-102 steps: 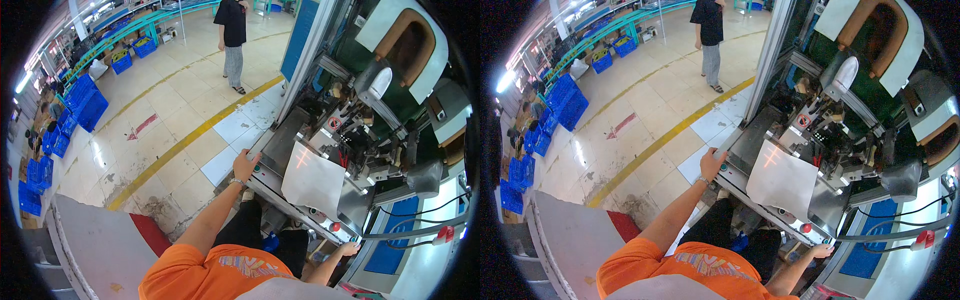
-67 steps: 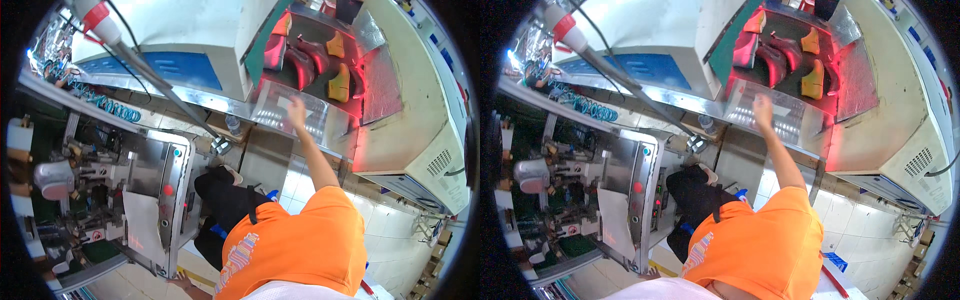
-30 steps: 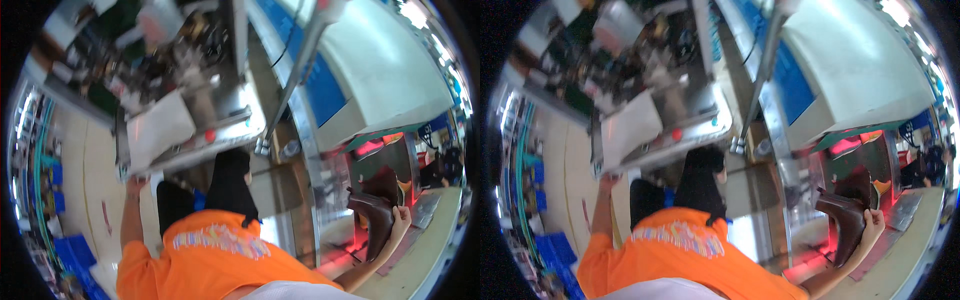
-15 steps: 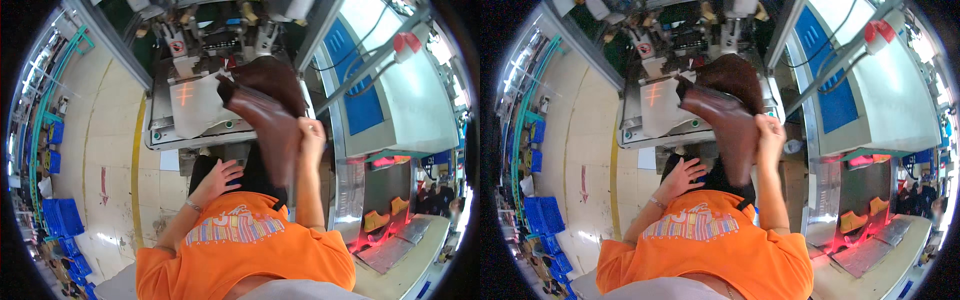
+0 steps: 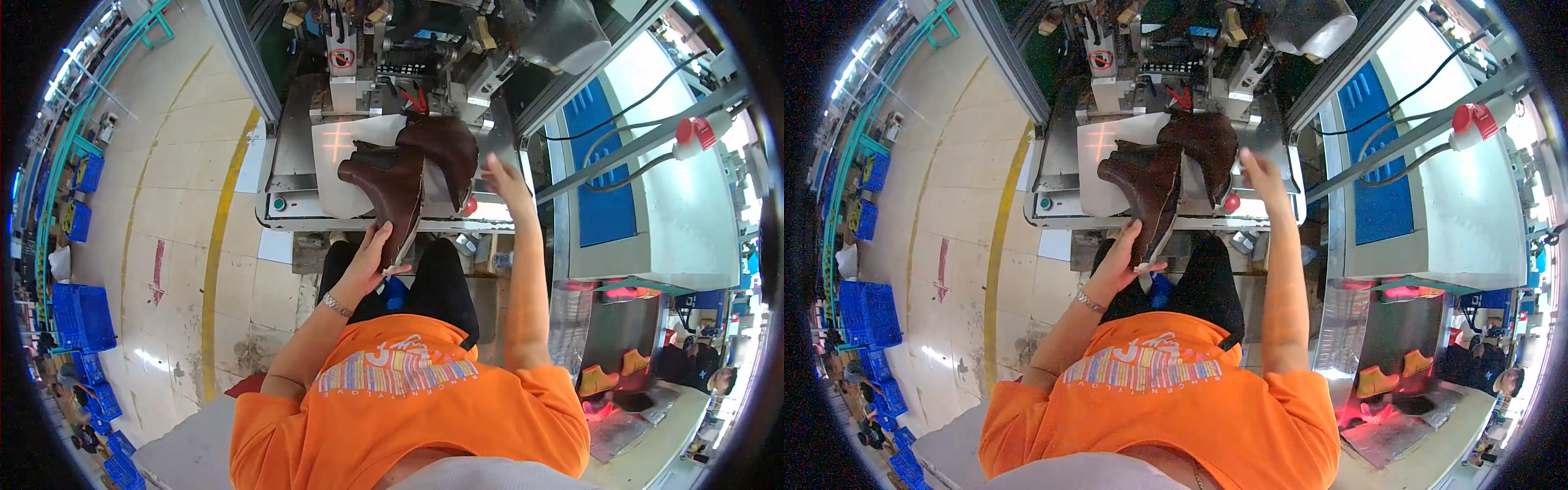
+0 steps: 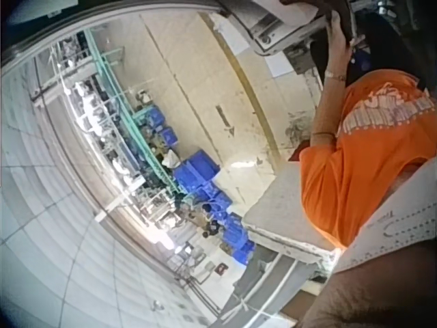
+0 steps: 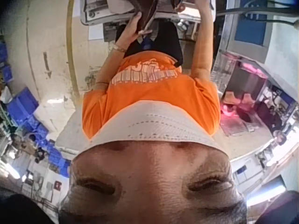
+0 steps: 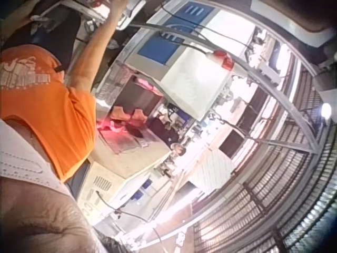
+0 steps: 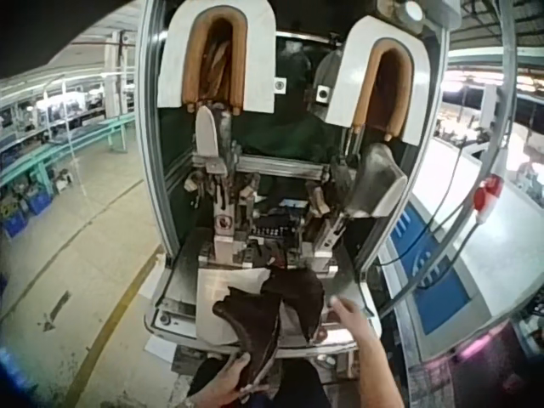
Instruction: The person repeatedly picks up brown sandals from a conveyor belt, places them into a machine mold, and removes them after processing. The worker handles the footwear one at a time, moving them between the machine and the belt in a continuous loop.
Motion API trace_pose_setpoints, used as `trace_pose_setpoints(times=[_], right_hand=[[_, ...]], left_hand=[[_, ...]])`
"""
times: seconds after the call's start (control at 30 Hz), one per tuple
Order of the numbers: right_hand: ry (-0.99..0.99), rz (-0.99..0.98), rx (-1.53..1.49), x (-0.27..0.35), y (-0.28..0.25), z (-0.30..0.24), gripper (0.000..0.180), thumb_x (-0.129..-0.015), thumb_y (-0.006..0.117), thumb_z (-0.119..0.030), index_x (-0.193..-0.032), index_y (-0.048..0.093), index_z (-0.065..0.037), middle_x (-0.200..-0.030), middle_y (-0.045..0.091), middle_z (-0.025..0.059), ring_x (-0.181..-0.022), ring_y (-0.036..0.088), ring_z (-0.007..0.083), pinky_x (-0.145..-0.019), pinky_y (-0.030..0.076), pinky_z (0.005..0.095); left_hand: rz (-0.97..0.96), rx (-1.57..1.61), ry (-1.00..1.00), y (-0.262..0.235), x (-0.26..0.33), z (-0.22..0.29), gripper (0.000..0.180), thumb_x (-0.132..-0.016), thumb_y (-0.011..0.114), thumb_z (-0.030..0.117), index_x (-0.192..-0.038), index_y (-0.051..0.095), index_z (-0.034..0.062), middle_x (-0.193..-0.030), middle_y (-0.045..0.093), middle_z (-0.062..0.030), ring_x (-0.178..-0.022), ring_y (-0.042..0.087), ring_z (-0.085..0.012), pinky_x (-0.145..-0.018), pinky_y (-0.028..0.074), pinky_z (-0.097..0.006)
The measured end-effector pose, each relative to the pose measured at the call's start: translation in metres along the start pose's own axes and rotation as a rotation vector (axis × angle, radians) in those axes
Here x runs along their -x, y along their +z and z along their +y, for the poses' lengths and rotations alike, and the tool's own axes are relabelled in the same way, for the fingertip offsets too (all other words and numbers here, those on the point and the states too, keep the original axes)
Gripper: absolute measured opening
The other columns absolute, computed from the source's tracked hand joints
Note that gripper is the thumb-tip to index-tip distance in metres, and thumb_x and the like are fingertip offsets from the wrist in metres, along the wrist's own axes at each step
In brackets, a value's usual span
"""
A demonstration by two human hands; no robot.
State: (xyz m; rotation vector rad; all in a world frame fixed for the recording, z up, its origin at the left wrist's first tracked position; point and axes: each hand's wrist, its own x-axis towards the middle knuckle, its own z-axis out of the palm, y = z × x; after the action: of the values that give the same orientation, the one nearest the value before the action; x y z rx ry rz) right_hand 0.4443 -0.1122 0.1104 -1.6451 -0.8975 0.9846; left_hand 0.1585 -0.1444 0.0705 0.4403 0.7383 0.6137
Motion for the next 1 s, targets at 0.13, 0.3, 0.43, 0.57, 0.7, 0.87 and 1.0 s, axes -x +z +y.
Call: trace_pose_setpoints(times=[0.13,0.3,0.43,0.57,0.7,0.87,1.0], right_hand=[[0.445,-0.168,-0.433,-0.092,0.002,0.029,0.045,-0.077,0.064,-0.036,-0.103,0.054,0.0,-0.092,0.06,0.01,-0.08,0.058,0.0201,-0.074,0.047,0.0301],[0.351,-0.05,-0.461,-0.089,0.006,-0.002,0.033,-0.08,0.06,-0.016,-0.107,0.053,0.0,-0.102,0.059,0.0109,-0.092,0.057,0.0233,-0.082,0.046,0.0329],[-0.031,-0.043,-0.549,0.0,-0.034,-0.055,0.043,-0.081,0.055,-0.007,-0.122,0.043,-0.002,-0.111,0.055,0.0133,-0.1,0.055,0.0238,-0.088,0.044,0.0341],[-0.185,-0.123,-0.615,0.076,-0.058,-0.097,0.043,-0.079,0.057,-0.005,-0.119,0.044,-0.002,-0.11,0.056,0.0127,-0.097,0.057,0.0215,-0.085,0.046,0.0333],[-0.283,-0.157,-0.634,0.103,-0.048,-0.107,0.053,-0.071,0.067,-0.008,-0.118,0.044,-0.002,-0.11,0.056,0.0126,-0.099,0.056,0.0231,-0.087,0.045,0.0348],[-0.201,-0.325,-1.125,0.104,0.013,-0.096,0.059,-0.068,0.069,-0.011,-0.12,0.043,0.001,-0.115,0.053,0.014,-0.104,0.052,0.0248,-0.093,0.038,0.0357],[-0.268,-0.771,-0.847,0.044,0.025,-0.076,0.065,-0.068,0.072,-0.02,-0.121,0.042,0.003,-0.115,0.053,0.0112,-0.104,0.051,0.0215,-0.09,0.039,0.0317]], left_hand=[[-0.02,-0.035,0.0,0.009,0.002,0.002,0.05,-0.088,0.048,0.035,-0.13,0.027,0.0181,-0.125,0.04,-0.0033,-0.114,0.042,-0.0202,-0.078,0.048,-0.052],[-0.011,-0.045,0.075,0.013,0.005,0.015,0.055,-0.087,0.049,0.03,-0.134,0.022,0.0191,-0.127,0.037,-0.0031,-0.114,0.041,-0.0203,-0.08,0.048,-0.05],[-0.064,-0.037,0.059,0.03,-0.009,0.019,0.055,-0.087,0.051,0.027,-0.133,0.022,0.0168,-0.128,0.036,-0.0038,-0.114,0.041,-0.0209,-0.083,0.046,-0.051],[-0.227,-0.084,-0.05,0.068,-0.056,0.003,0.057,-0.086,0.052,0.031,-0.133,0.025,0.0138,-0.126,0.039,-0.0059,-0.114,0.041,-0.0223,-0.084,0.044,-0.05],[-0.451,-0.371,-0.172,0.092,-0.076,-0.004,0.053,-0.083,0.052,0.042,-0.124,0.037,0.0124,-0.123,0.039,0.0008,-0.116,0.038,-0.0221,-0.076,0.047,-0.041],[-0.774,-0.157,0.252,0.113,-0.053,0.064,0.028,-0.091,0.04,0.022,-0.117,0.045,0.0112,-0.118,0.049,-0.0058,-0.106,0.049,-0.0208,-0.092,0.039,-0.043],[-0.93,0.14,0.219,0.079,-0.028,0.155,0.035,-0.087,0.051,0.025,-0.116,0.047,0.0059,-0.113,0.054,-0.0057,-0.102,0.052,-0.0177,-0.089,0.041,-0.034]])
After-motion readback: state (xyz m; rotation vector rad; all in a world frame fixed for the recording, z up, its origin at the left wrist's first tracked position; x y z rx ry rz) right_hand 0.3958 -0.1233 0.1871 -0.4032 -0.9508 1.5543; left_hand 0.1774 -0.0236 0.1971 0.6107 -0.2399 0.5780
